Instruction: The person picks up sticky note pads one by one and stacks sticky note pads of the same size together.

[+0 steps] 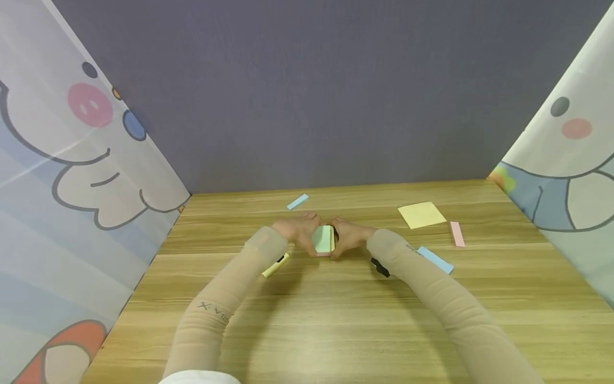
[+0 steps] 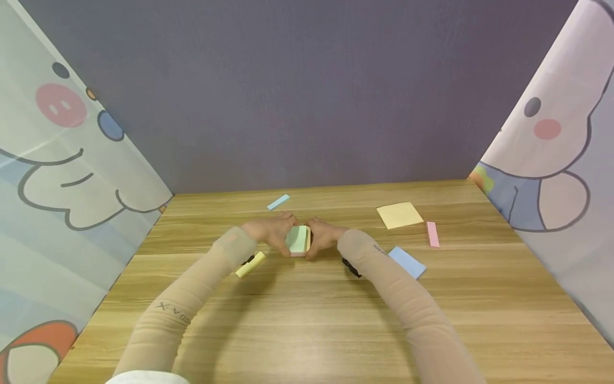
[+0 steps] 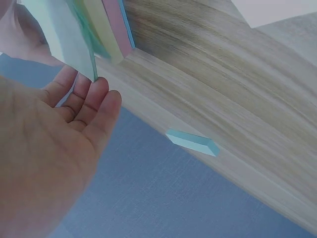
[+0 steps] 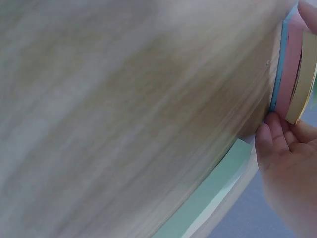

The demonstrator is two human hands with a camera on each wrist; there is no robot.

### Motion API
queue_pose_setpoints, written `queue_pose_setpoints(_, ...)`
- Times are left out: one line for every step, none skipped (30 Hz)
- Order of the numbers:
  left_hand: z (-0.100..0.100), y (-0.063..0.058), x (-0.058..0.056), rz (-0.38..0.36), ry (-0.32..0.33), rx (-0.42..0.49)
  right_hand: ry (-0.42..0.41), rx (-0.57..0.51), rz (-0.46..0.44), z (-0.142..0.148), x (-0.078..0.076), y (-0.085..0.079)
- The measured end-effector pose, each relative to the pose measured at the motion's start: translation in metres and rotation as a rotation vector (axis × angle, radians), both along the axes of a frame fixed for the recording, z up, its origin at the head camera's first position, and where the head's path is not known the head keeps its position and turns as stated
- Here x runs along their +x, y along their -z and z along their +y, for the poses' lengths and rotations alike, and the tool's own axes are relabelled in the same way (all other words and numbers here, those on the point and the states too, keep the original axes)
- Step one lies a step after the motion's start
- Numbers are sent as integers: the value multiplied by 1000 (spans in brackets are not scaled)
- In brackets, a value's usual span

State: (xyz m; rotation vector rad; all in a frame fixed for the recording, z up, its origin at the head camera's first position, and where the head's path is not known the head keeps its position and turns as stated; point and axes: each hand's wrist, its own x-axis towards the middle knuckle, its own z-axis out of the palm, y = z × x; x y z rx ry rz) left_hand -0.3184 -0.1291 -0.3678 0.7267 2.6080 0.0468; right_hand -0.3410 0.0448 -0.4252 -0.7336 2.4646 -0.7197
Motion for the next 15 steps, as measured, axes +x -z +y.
queue_pose_setpoints(0, 0, 0, 1, -1, -7, 2, -3, -9, 0, 0, 0)
queue_pose_setpoints(0, 1, 0, 3, -1, -14, 5, -3, -16, 1, -1, 0)
queue_pose_setpoints(1, 1, 0, 2, -2, -21, 9, -7, -26, 1, -1, 0)
queue_pose_setpoints(1, 2, 0, 5, 0, -27, 13, -12, -33, 1, -1, 0)
queue_pose_setpoints(2, 2, 0, 8, 1, -31, 15, -16, -38, 1, -2, 0)
queue_pose_setpoints(2, 3, 0, 11, 1, -33, 18, -19, -44, 1, -1, 0)
queue_pose_setpoints(2, 4, 0, 14, 3, -33, 16, -22, -45, 1, -1, 0)
queue_pose_setpoints(3, 4, 0, 16, 4, -32, 15, -26, -46, 1, -2, 0)
queue_pose_setpoints(3, 5, 0, 16, 5, -30, 14, -29, -49, 2, -2, 0)
queue_pose_setpoints(3, 5, 0, 18, 5, -26, 7, -28, -43, 2, -2, 0)
queue_pose_setpoints(4, 5, 0, 17, 4, -24, 3, -22, -39, 2, -2, 0)
queue_pose_setpoints(4, 5, 0, 15, 3, -22, 3, -20, -37, 2, -3, 0)
queue_pose_setpoints(4, 6, -1, 15, 4, -23, -1, -14, -33, 2, -3, 0)
queue_pose_setpoints(3, 6, -1, 12, 1, -21, 1, -15, -35, 2, -3, 0)
queue_pose_setpoints(3, 6, -1, 10, -2, -16, 1, -11, -34, 2, -3, 0)
